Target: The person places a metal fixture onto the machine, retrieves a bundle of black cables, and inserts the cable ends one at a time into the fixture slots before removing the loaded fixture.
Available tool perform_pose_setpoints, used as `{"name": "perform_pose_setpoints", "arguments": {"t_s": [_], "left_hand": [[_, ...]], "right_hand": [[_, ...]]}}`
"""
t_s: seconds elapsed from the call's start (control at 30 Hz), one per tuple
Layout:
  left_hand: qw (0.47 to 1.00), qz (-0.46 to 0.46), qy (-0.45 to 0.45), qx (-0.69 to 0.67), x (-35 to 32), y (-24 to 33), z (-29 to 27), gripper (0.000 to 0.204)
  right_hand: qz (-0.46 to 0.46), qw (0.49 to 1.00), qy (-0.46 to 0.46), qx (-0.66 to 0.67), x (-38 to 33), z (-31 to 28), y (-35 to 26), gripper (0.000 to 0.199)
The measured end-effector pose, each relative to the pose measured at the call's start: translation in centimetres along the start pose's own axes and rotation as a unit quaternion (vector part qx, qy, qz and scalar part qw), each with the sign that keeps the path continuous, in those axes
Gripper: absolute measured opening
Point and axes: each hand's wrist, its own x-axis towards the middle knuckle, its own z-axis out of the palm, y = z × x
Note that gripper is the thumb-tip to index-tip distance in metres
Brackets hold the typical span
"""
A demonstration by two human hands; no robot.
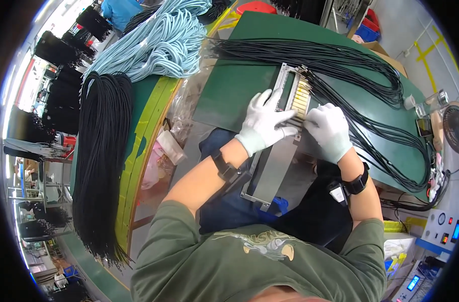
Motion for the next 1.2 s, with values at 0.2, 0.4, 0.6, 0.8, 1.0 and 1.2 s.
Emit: {"name": "perform_pose_setpoints", "arguments": {"t_s": [0.2, 0.4, 0.6, 0.8, 1.0, 1.2], "left_hand": [[0.996, 0.034, -0.049, 0.066, 0.9, -0.1, 0.3, 0.044], [0.999, 0.035, 0.030, 0.020, 0.2, -1.4, -0.4, 0.034], [0.967, -0.063, 0.168, -0.183, 1.7, -0.5, 1.1, 0.020], [0.958, -0.025, 0.196, -0.209, 1.2, -0.7, 0.9, 0.014], [0.974, -0.098, 0.157, -0.133, 2.4, -0.7, -0.8, 0.010], [0.953, -0.217, 0.109, -0.180, 1.6, -2.1, -1.5, 0.013]], "right_hand": [[0.071, 0.995, 0.046, -0.058, 2.4, 1.3, 5.2, 0.012], [-0.003, 0.996, 0.056, -0.072, 3.8, 1.6, 5.0, 0.012], [-0.094, 0.990, 0.104, 0.020, 2.1, -0.1, -0.3, 0.015], [-0.045, 0.987, 0.050, 0.145, 1.9, 1.2, -1.6, 0.015], [0.019, 0.986, 0.030, 0.162, -0.4, 0.2, 4.6, 0.012], [-0.029, 0.994, 0.040, 0.096, 1.6, -0.4, 1.4, 0.005]]}}
